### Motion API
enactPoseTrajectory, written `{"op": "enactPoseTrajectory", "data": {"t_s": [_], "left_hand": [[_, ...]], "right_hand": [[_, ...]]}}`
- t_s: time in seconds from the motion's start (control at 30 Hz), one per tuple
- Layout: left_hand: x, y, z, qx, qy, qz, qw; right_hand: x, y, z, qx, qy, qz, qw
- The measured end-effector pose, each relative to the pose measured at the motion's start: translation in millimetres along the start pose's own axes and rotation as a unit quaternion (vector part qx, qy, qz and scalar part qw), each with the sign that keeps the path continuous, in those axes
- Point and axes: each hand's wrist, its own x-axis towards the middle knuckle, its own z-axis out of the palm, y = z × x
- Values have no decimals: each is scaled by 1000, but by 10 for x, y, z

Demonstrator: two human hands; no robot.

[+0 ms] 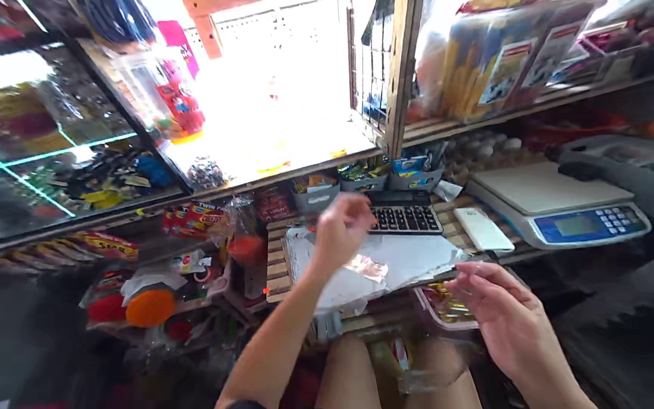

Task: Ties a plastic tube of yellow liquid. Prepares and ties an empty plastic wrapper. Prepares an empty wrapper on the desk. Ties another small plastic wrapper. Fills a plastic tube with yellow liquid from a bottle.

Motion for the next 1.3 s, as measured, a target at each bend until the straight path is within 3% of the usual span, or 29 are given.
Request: {"op": "enactPoseTrajectory", "data": {"t_s": [0.1, 0.17, 0.3, 0.43, 0.57, 0.7, 0.87, 0.97, 1.1, 1.3], "left_hand": [[1072, -299, -277, 63, 113, -51, 990], [1660, -569, -376, 37, 137, -82, 986], [2182, -906, -466, -51, 13, -171, 984], [2280, -1129, -361, -90, -33, -136, 986], [1999, -976, -295, -42, 27, -130, 990], [1306, -548, -254, 14, 72, -59, 996], [214, -127, -208, 90, 40, 88, 991], [-257, 32, -231, 184, 22, 136, 973], [-595, 90, -294, 270, 11, 183, 945], [-728, 114, -376, 350, 4, 214, 912]], "right_hand": [[31, -29, -52, -10, -9, -29, 999], [49, -22, -47, -33, -13, -51, 998], [85, -63, -70, -80, -13, -55, 995], [169, -63, -107, -88, -18, -55, 994], [260, -44, -5, -74, -38, -72, 994], [281, -64, 100, -104, -46, -107, 988], [179, -78, 158, -192, -29, -136, 972], [96, -116, 168, -258, -18, -165, 952], [35, -147, 158, -333, -21, -226, 915], [-9, -133, 146, -430, -10, -320, 844]]}}
